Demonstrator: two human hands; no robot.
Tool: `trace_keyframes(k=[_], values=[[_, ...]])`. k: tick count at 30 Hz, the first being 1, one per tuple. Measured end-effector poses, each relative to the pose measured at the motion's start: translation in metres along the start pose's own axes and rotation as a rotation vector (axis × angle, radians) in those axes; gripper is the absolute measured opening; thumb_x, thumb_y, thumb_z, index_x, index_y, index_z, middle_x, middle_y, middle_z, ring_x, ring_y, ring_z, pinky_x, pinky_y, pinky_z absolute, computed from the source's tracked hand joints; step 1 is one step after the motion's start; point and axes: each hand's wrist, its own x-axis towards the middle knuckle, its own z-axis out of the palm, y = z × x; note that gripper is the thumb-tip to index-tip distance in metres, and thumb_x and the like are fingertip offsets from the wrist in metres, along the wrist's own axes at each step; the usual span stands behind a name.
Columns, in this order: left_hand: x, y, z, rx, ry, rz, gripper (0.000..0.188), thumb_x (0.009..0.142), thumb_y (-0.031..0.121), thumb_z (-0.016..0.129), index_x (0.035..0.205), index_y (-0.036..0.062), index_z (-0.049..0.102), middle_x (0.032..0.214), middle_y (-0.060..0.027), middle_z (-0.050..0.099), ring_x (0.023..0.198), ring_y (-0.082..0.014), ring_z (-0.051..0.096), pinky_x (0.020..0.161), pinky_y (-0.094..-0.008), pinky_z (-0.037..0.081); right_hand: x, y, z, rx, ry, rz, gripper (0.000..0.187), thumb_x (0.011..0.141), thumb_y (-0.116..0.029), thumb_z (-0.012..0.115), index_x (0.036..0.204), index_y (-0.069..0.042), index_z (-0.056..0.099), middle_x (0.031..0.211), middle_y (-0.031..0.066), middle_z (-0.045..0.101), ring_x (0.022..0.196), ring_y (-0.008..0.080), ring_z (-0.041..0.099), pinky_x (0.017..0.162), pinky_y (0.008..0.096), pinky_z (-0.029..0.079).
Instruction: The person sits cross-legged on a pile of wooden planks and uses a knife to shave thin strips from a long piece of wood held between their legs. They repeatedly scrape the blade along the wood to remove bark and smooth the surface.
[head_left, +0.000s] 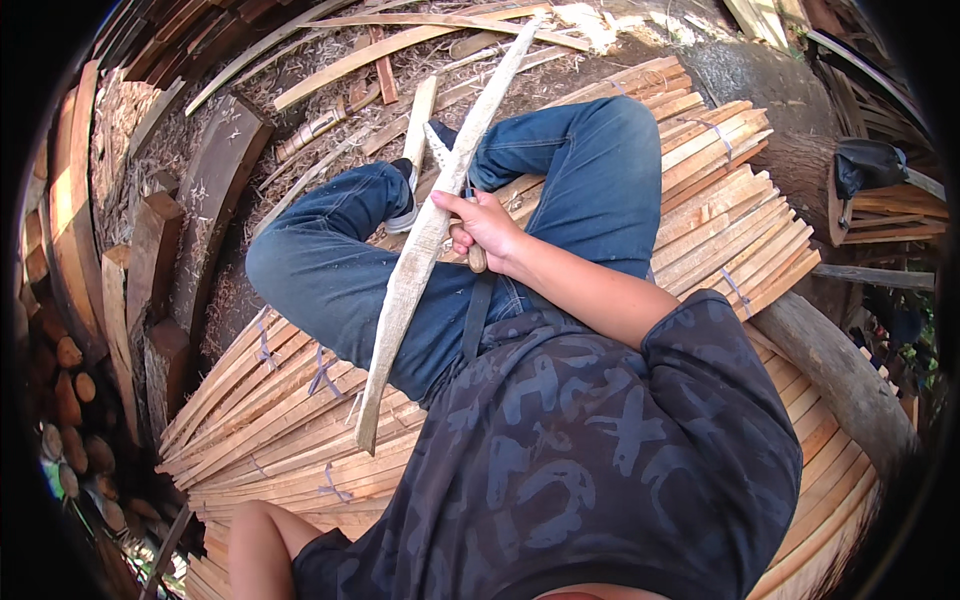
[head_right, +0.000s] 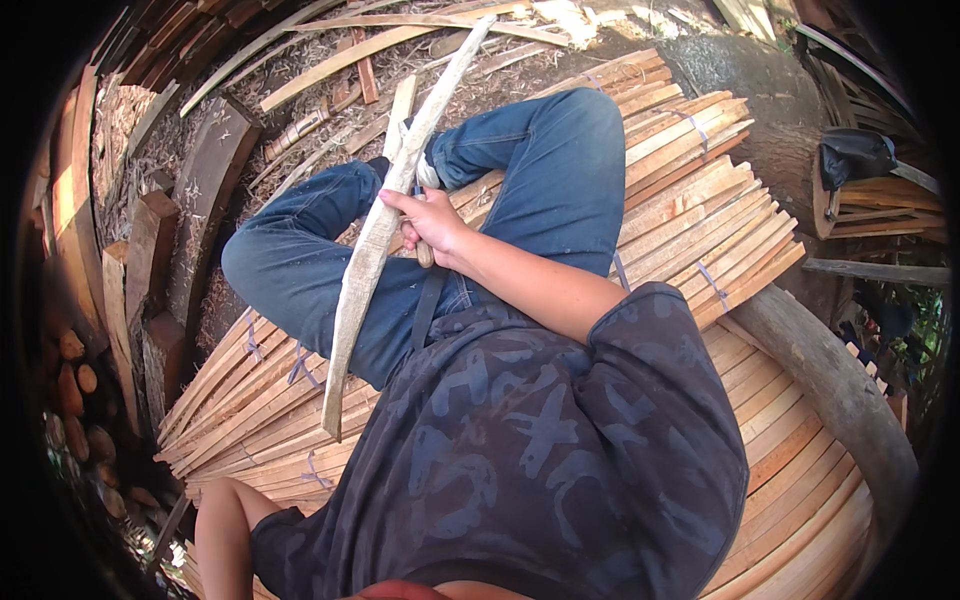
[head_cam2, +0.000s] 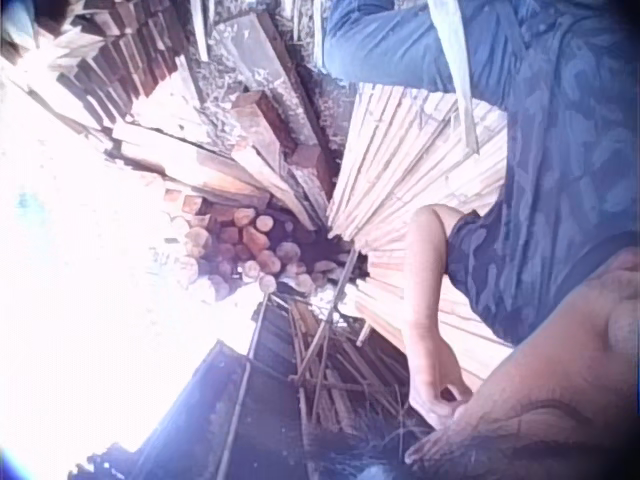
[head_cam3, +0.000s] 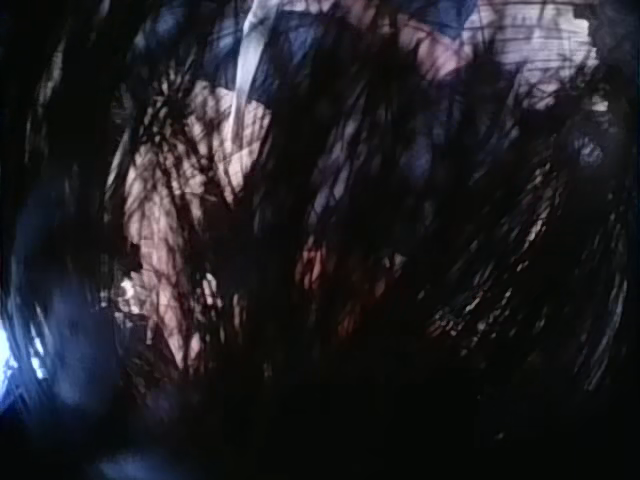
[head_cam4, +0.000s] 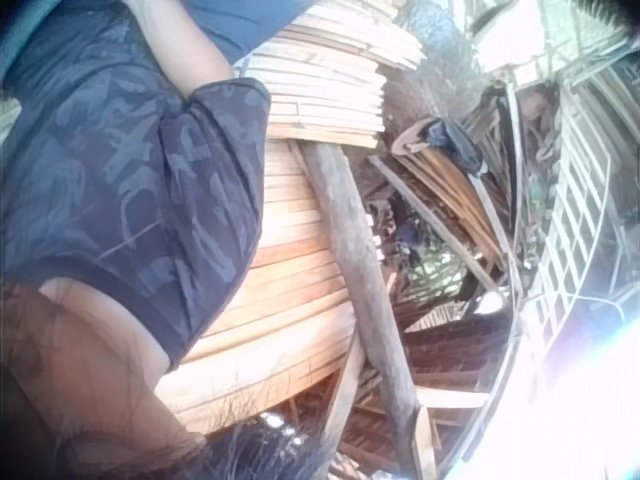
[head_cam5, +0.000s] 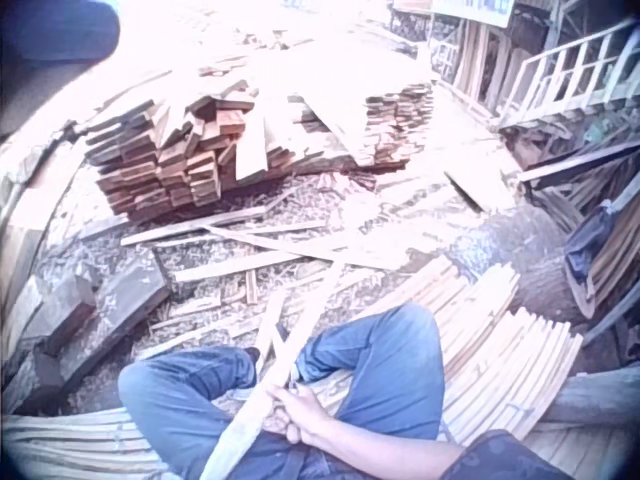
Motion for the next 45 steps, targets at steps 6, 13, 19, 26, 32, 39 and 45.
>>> trace_keyframes(k=[6,13,19,26,32,39,45], values=[[-0.146,-0.033,0.038,0.453,-0.010,-1.163,0.037,0.077,0.016,0.073,0.105,0.0010,0.052,0.100,-0.0110,0.057,0.099,-0.0262,0.053,0.093,-0.0357,0.039,-0.003,-0.019,0.018,0.097,-0.042,-0.027,0.022,0.090,-0.025,0.066,0.089,-0.008,0.053,0.070,0.0002,0.055,0.041,0.0036,0.038,0.038,0.0214,0.035],[-0.233,-0.041,0.080,0.209,-0.077,-1.685,0.040,0.087,0.030,0.068,0.068,-0.0030,0.056,0.050,-0.0061,0.052,0.046,-0.0178,0.048,0.049,-0.0334,0.040,0.005,-0.040,0.071,-0.061,-0.168,-0.047,0.028,0.093,-0.033,0.062,0.093,-0.006,0.052,0.074,0.0019,0.055,0.039,0.0056,0.036,0.037,0.0225,0.033],[-0.287,-0.041,0.094,-0.401,0.302,-1.861,0.046,0.097,0.040,0.052,0.066,0.0066,0.049,0.057,0.0040,0.042,0.049,-0.0071,0.041,0.046,-0.0255,0.035,0.040,-0.042,0.058,0.031,-0.164,0.046,0.054,0.098,-0.055,0.035,0.098,-0.004,0.051,0.062,0.0032,0.049,0.038,0.0077,0.035,0.036,0.0246,0.030],[-0.272,-0.050,0.108,-0.400,0.347,-1.895,0.049,0.101,0.044,0.041,0.064,0.0123,0.037,0.055,0.0066,0.031,0.045,-0.0041,0.028,0.041,-0.0216,0.026,0.016,-0.011,0.017,-0.997,-0.314,-0.684,0.050,0.099,-0.037,0.047,0.066,0.000,0.049,0.051,0.0058,0.045,0.042,0.0123,0.043,0.041,0.0335,0.034],[-0.258,-0.059,0.105,-0.334,0.251,-1.921,0.052,0.100,0.046,0.042,0.061,0.0122,0.037,0.053,0.0058,0.034,0.043,-0.0048,0.031,0.040,-0.0222,0.028,0.005,-0.026,0.050,-1.756,-0.318,-0.864,0.040,0.091,-0.038,0.057,0.069,-0.005,0.057,0.055,0.0169,0.057,0.053,0.0359,0.060,0.047,0.0433,0.046],[-0.241,-0.068,0.107,-0.187,0.252,-1.924,0.056,0.097,0.045,0.048,0.062,0.0014,0.051,0.053,0.0004,0.046,0.048,-0.0088,0.045,0.046,-0.0281,0.039,0.058,-0.028,0.030,-1.979,-0.206,-1.012,0.037,0.089,-0.039,0.060,0.070,-0.007,0.055,0.057,0.0111,0.060,0.051,0.0303,0.061,0.043,0.0389,0.045],[-0.241,-0.073,0.104,-0.160,0.223,-1.953,0.058,0.097,0.046,0.048,0.061,0.0010,0.050,0.051,-0.0010,0.046,0.045,-0.0092,0.045,0.043,-0.0280,0.038,0.079,-0.026,0.020,-1.973,-0.228,-1.096,0.040,0.089,-0.042,0.059,0.070,-0.007,0.056,0.056,0.0101,0.060,0.050,0.0284,0.061,0.044,0.0387,0.046]])
